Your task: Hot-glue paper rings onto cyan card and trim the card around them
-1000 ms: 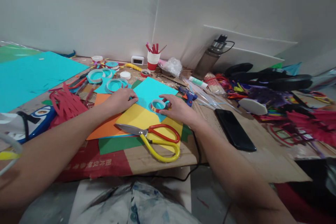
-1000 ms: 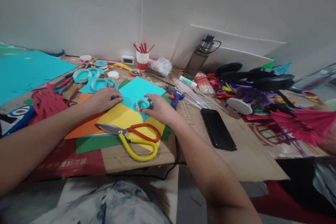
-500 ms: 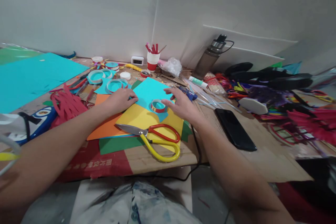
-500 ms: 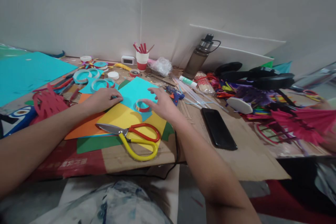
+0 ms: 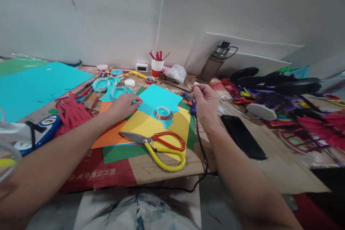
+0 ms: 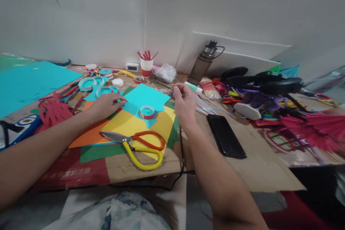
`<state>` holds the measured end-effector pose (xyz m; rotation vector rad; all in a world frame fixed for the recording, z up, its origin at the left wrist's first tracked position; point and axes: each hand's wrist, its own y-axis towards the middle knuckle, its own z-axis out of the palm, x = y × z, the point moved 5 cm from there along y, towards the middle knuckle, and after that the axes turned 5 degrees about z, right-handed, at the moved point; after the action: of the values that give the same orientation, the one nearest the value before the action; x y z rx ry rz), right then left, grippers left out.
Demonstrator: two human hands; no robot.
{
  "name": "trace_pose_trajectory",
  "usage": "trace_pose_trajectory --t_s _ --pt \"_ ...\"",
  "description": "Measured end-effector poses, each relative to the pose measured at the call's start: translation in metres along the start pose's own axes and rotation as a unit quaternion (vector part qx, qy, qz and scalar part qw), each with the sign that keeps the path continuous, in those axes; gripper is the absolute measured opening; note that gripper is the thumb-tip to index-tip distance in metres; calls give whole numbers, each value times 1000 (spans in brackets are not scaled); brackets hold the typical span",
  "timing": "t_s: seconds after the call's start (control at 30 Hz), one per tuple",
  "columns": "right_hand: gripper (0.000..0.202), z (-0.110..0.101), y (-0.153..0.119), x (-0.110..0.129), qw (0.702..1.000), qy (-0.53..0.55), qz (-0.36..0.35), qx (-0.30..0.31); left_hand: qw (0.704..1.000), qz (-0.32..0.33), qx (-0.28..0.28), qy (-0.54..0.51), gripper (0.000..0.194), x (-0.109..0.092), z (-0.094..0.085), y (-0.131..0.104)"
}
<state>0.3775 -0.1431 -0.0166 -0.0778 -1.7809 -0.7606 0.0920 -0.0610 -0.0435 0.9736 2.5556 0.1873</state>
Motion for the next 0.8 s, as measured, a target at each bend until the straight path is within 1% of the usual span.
trace_pose_trajectory --t_s 0.1,0.17,0.3,0.47,0.57,0.63,0.7,0.8 --pt "21 2 0 -2 1000 -8 6 9 999 24 36 3 38 -2 8 0" --pt "20 5 -1 -1 1000 -20 2 19 998 35 50 1 37 -2 10 0" --pt "19 10 -5 1 999 -23 -10 33 997 53 55 0 34 -2 11 0" --pt "18 15 -8 -2 998 -39 1 51 995 72 63 13 37 -3 11 0" --pt "17 18 -9 -4 997 -47 -8 62 995 76 66 16 38 -2 11 0" --pt "17 23 -12 -6 994 -58 -14 93 994 79 67 19 38 -2 12 0" --pt "19 32 -16 -8 985 -87 -21 148 994 83 69 21 38 -1 12 1" --pt "30 45 -26 -10 957 -155 -49 240 994 88 67 20 38 -1 12 1"
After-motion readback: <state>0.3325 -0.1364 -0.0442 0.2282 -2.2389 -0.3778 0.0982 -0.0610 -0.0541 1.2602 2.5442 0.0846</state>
